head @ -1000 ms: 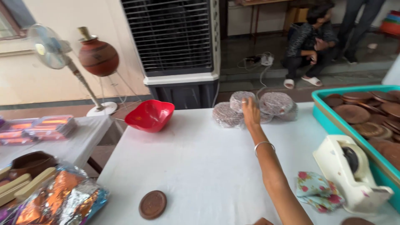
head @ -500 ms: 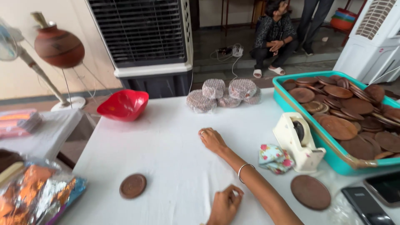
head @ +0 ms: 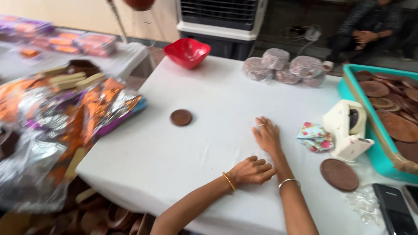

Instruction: Clean and wipe a brown clay or ceramic vessel with a cloth.

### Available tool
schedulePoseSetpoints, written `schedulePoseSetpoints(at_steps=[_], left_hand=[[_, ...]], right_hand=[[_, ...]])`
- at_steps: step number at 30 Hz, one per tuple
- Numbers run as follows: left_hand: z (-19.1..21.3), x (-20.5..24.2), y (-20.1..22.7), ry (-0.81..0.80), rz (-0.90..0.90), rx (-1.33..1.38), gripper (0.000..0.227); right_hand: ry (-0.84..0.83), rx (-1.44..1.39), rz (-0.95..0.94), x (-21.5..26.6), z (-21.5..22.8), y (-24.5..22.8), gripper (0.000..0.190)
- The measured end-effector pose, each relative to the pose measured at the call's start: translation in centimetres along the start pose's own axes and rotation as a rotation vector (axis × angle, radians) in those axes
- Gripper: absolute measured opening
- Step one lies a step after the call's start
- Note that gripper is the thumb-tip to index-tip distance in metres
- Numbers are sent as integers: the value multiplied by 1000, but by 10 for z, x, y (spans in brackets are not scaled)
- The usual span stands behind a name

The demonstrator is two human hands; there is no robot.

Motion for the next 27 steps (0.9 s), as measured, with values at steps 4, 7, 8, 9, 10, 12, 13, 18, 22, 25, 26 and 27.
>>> schedulePoseSetpoints(at_steps=[4, 7, 8, 9, 10, 12, 13, 18, 22, 25, 26, 27], left_hand=[[45, 37, 20, 45, 37, -104, 11], [89, 78, 23, 53, 3, -224, 23], [104, 95, 18, 127, 9, -460, 19], [120, 112, 12, 202, 8, -693, 15], [150, 128, 3, 192, 10, -703, 15], [218, 157, -21, 401, 340, -791, 17], [239, 181, -28, 393, 346, -791, 17], [313, 327, -72, 478, 864, -847, 11], [277, 422, -62, 262, 1012, -876, 14], [223, 481, -54, -162, 1462, -609, 51], [206, 495, -47, -289, 1486, -637, 66], [186, 508, -40, -410, 1509, -663, 81]], right_hand=[[19, 10, 40, 20, 0, 1, 58], [60, -13, 47, 26, 9, 0, 55], [81, -33, 56, 28, 10, 1, 53], [105, -51, 61, 30, 12, 3, 52], [105, -64, 67, 28, 13, 0, 52], [117, -122, 91, 28, 18, 4, 50], [110, -128, 90, 30, 22, 0, 50], [106, -147, 86, 30, 27, -5, 46], [104, -125, 56, 27, 37, -14, 43], [110, -127, 57, 30, 35, -13, 43], [117, -128, 66, 31, 33, -13, 43], [127, -127, 79, 29, 34, -11, 43]])
Point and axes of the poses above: each hand's wrist, its own x-axis away from the middle knuckle, its own z-axis out of the back of the hand, y = z × x, the point moved 5 cm from there along -x, towards the middle knuckle, and after that the axes turned 12 degrees about z, right-handed, at the moved point
